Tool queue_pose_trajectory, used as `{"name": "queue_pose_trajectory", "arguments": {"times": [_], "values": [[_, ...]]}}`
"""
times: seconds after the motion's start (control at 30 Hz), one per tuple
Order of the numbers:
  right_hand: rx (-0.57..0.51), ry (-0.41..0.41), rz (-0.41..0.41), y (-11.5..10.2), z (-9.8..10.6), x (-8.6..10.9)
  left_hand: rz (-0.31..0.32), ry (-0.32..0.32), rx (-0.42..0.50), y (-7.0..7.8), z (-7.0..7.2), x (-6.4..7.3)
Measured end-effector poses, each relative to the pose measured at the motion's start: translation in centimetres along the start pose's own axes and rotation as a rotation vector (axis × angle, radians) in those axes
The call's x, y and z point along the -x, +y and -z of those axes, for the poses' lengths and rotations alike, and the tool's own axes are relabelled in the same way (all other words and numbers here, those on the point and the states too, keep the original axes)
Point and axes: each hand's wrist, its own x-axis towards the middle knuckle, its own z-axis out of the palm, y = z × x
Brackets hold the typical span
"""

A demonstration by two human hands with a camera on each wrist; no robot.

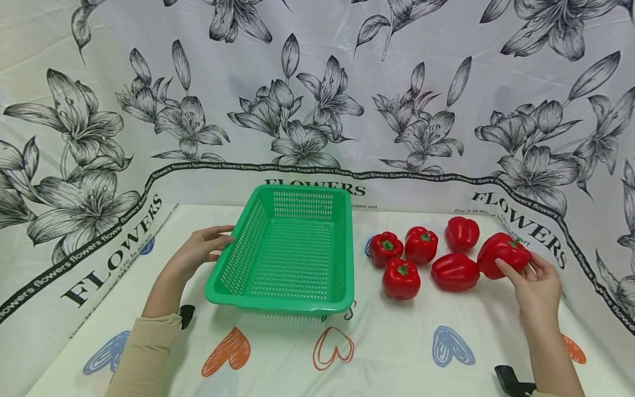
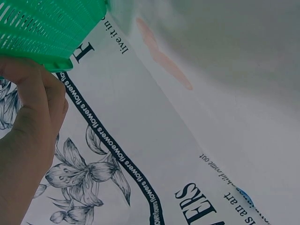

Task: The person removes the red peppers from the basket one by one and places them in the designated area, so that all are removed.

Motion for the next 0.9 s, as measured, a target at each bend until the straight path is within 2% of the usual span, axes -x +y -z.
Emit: {"name": "queue_pose_trajectory", "arguments": {"times": [0.17,0.53,0.67,0.9], "values": [[-0.045,0.034,0.0,0.2,0.1,-0.8,-0.004,0.002,-0.003,-0.1,0.1,0.0],[-0.036,0.052,-0.034,0.3,0.2,-1.4,0.002,-0.005,0.001,-0.1,0.0,-0.2],[0.038,0.023,-0.045,1.0,0.2,-2.4,0.002,-0.001,0.005,-0.1,0.0,-0.2],[0.153,-0.029,-0.047,3.7,0.7,-5.9,0.0,-0.001,0.0,-0.2,0.0,-0.2]]}}
